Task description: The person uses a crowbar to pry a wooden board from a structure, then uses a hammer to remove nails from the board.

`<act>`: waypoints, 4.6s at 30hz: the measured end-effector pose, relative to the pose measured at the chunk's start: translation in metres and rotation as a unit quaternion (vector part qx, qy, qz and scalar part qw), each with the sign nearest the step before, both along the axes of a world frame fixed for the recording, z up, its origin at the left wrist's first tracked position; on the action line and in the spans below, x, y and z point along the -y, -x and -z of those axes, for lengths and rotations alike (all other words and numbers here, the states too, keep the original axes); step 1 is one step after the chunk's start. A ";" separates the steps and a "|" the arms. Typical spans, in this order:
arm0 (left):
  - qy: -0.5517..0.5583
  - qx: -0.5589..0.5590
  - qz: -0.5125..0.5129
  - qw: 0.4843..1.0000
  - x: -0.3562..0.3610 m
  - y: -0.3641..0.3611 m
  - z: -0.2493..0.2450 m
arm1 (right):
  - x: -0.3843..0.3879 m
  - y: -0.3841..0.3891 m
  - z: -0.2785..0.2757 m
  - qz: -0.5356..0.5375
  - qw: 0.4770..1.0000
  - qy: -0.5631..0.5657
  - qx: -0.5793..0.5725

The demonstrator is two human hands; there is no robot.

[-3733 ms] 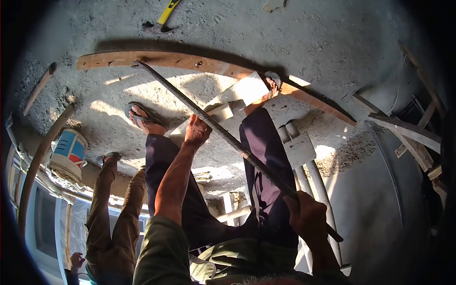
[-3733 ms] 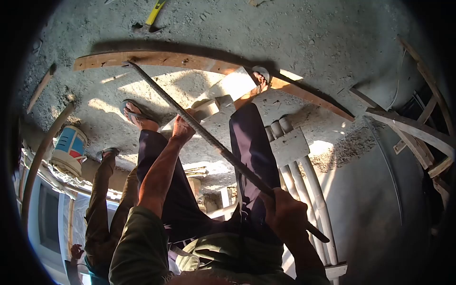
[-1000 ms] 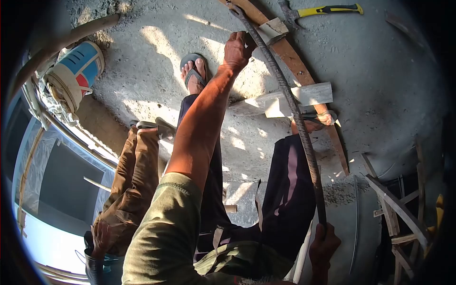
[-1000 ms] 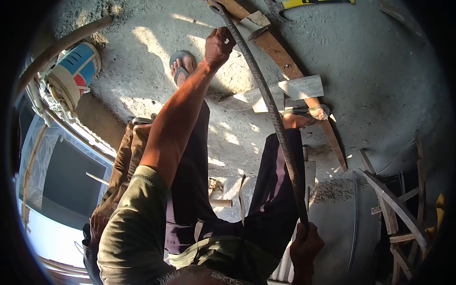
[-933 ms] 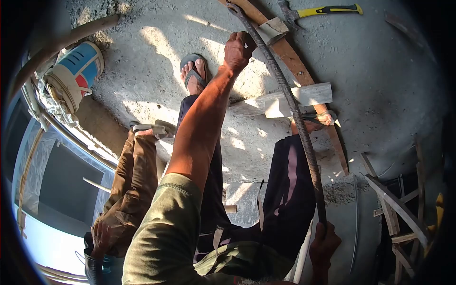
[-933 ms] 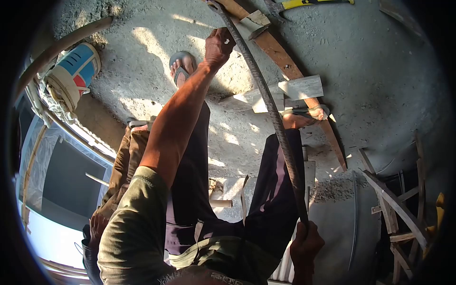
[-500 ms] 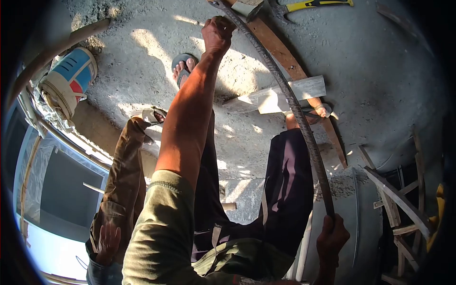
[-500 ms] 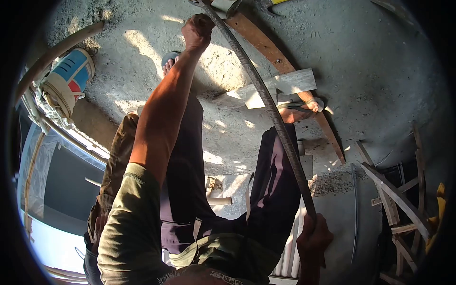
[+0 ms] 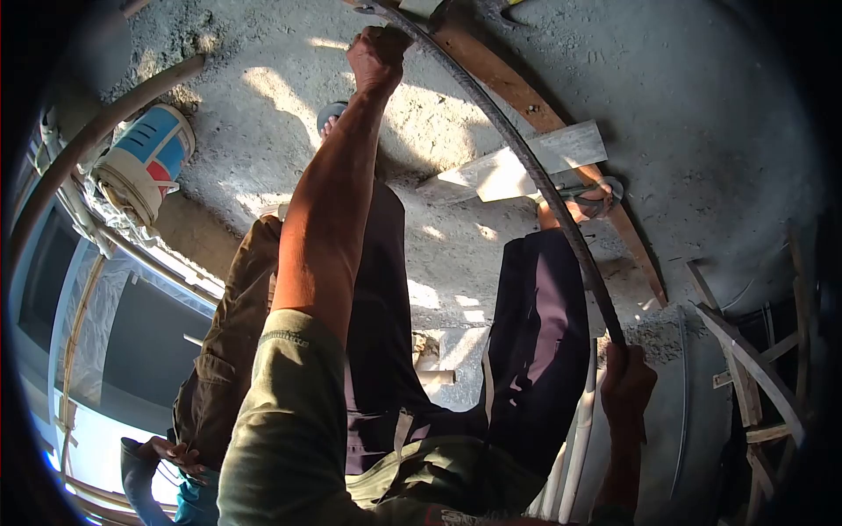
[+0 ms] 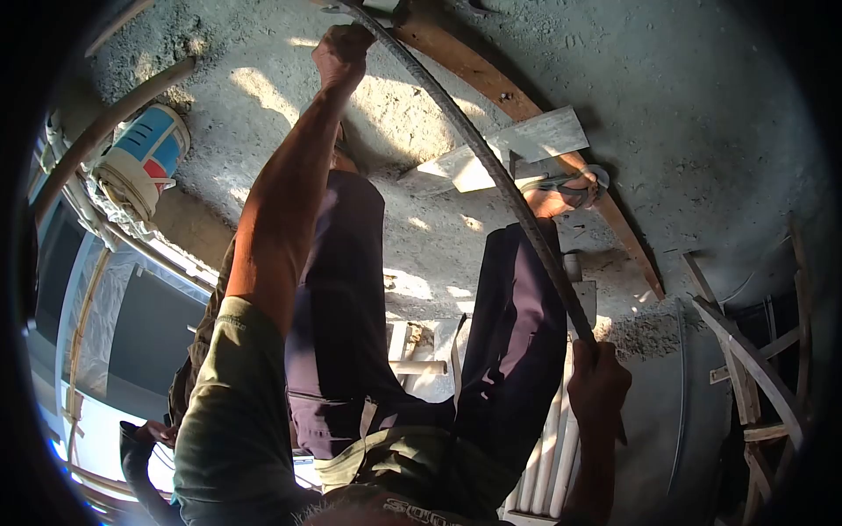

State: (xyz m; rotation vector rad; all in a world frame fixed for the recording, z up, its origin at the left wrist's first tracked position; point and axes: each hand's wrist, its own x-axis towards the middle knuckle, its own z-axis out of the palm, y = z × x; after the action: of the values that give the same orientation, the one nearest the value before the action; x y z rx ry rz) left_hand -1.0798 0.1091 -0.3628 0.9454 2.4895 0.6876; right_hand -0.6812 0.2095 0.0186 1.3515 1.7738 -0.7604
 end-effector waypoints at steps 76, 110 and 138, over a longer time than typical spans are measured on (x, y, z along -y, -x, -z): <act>-0.042 0.502 -0.135 0.853 0.028 0.018 -0.001 | -0.045 -0.062 0.042 -0.124 0.987 0.009 -0.100; -0.047 0.110 0.199 0.973 0.081 -0.198 -0.086 | 0.007 0.029 -0.040 0.005 0.998 -0.003 -0.066; -0.004 -0.033 0.102 0.994 0.008 -0.027 -0.023 | 0.000 0.099 -0.138 -0.015 0.999 -0.006 0.030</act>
State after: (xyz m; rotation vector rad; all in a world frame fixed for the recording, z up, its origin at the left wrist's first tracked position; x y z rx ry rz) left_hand -1.0530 0.1008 -0.3402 1.2233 2.4027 0.6083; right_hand -0.7802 0.2099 0.1570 1.3399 1.7490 -0.6872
